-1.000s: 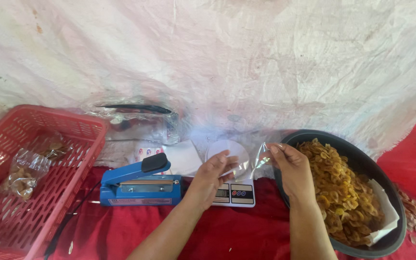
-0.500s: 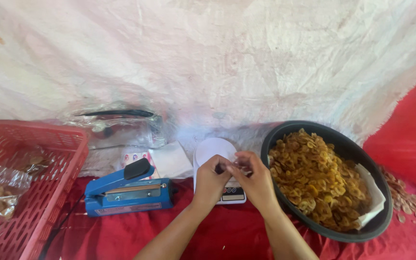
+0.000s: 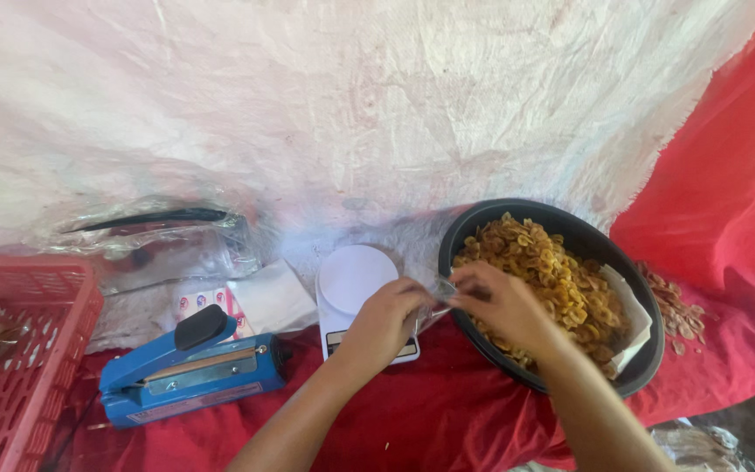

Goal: The person weighs dried food items on a digital scale, places them into clear plastic bags, and seals the bags using a handheld heat sealer. The sealed packages are then placed into a red plastic basket. The process is repeated multiple times throughout the video.

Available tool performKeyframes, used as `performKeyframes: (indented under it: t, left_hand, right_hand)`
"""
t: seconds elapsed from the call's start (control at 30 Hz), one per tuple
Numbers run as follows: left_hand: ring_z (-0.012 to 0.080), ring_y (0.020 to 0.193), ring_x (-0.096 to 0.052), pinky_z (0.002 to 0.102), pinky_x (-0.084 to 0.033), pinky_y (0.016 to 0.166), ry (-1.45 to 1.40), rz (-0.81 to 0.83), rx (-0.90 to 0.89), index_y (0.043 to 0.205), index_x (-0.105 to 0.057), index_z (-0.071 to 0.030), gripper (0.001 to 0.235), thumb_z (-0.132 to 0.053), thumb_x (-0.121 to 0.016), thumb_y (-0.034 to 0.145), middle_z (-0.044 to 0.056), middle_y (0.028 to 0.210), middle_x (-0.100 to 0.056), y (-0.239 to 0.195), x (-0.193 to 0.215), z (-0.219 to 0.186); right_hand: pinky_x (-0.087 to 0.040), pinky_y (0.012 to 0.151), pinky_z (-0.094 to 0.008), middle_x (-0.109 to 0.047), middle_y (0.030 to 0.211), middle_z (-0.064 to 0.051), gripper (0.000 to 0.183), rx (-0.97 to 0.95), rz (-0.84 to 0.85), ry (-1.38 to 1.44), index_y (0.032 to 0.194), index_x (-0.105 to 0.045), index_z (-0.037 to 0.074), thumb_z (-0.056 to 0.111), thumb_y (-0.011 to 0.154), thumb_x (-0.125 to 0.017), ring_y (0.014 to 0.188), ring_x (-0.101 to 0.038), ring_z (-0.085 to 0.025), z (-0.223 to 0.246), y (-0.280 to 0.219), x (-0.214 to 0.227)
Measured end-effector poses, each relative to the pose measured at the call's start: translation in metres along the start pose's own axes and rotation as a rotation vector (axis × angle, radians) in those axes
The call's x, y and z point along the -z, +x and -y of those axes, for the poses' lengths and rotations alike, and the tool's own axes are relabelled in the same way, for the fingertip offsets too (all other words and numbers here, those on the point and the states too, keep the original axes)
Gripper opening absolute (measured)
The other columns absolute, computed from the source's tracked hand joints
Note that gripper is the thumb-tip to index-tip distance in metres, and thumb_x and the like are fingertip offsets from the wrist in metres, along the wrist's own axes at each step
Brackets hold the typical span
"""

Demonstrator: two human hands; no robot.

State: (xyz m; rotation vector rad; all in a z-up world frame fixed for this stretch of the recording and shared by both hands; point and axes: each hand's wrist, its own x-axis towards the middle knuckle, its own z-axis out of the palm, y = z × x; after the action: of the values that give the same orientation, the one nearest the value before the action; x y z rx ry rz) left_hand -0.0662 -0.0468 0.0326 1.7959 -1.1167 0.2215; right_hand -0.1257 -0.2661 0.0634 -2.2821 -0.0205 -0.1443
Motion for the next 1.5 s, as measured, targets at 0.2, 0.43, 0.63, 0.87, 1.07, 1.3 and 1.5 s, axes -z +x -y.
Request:
performKeyframes:
  t: [0.2,0.43,0.63,0.87,1.07,1.3,1.5]
  left_hand:
    - [0.0307,0.095,-0.068,0.039,-0.054,0.083,0.029,-0.033,0.152,0.109,-0.072,-0.003,0.024,0.000,-0.065,0.087,0.011,0.110,-0.069,0.008,0.000,-0.005]
    - [0.0337,0.095,-0.067,0.042,-0.054,0.081,0.112,-0.085,0.146,0.106,-0.072,-0.003,0.020,0.000,-0.068,0.086,0.012,0.108,-0.069,0.010,-0.011,0.007]
    - [0.0311,0.092,-0.069,0.039,-0.055,0.079,0.019,-0.066,0.210,0.110,-0.071,-0.003,0.028,0.002,-0.067,0.083,0.012,0.112,-0.069,0.011,-0.012,0.010]
    - [0.0305,0.093,-0.069,0.039,-0.055,0.080,0.023,-0.137,0.177,0.109,-0.074,-0.004,0.024,0.001,-0.065,0.087,0.011,0.106,-0.071,0.017,-0.012,0.014]
    - [0.0307,0.087,-0.070,0.040,-0.055,0.076,0.041,-0.128,0.248,0.109,-0.075,-0.004,0.028,0.001,-0.066,0.083,0.012,0.104,-0.071,0.021,-0.017,0.012]
    - [0.0243,0.085,-0.072,0.033,-0.060,0.073,-0.164,-0.247,0.271,0.115,-0.070,0.001,0.039,0.002,-0.071,0.077,0.015,0.110,-0.068,0.019,-0.002,0.038]
    - [0.0211,0.080,-0.070,0.032,-0.058,0.073,-0.151,-0.215,0.339,0.117,-0.071,0.000,0.042,0.003,-0.070,0.075,0.013,0.109,-0.068,0.018,0.005,0.044]
  right_hand:
    - [-0.048,0.104,-0.047,-0.054,0.143,-0.010,0.058,-0.483,0.035,-0.789,0.138,-0.059,0.026,0.052,0.088,-0.073,0.128,-0.054,-0.031,-0.053,-0.037,0.059]
    - [-0.055,0.098,-0.044,-0.068,0.124,-0.005,0.048,-0.245,-0.139,-0.845,0.134,-0.063,0.023,0.030,0.088,-0.068,0.120,-0.063,-0.029,-0.097,-0.066,0.029]
    - [-0.056,0.097,-0.040,-0.075,0.124,-0.007,0.042,-0.529,-0.034,-0.559,0.133,-0.070,0.030,0.033,0.091,-0.073,0.106,-0.074,-0.025,-0.085,-0.043,0.060]
    - [-0.052,0.097,-0.035,-0.078,0.124,-0.007,0.036,-0.191,-0.082,0.036,0.125,-0.076,0.011,0.023,0.091,-0.070,0.114,-0.069,-0.021,-0.082,-0.016,0.083]
    - [-0.056,0.078,-0.033,-0.076,0.107,-0.008,0.036,-0.368,-0.032,0.402,0.130,-0.067,0.011,0.021,0.096,-0.061,0.095,-0.069,-0.017,-0.002,0.014,0.030]
    - [-0.054,0.067,-0.028,-0.076,0.100,-0.007,0.028,0.002,0.209,0.234,0.121,-0.063,0.006,0.019,0.096,-0.062,0.074,-0.070,-0.013,0.029,0.054,-0.013]
    - [-0.056,0.070,-0.036,-0.077,0.092,-0.010,0.032,-0.005,0.210,-0.232,0.118,-0.066,0.006,0.022,0.090,-0.072,0.078,-0.072,-0.020,0.055,0.061,-0.017]
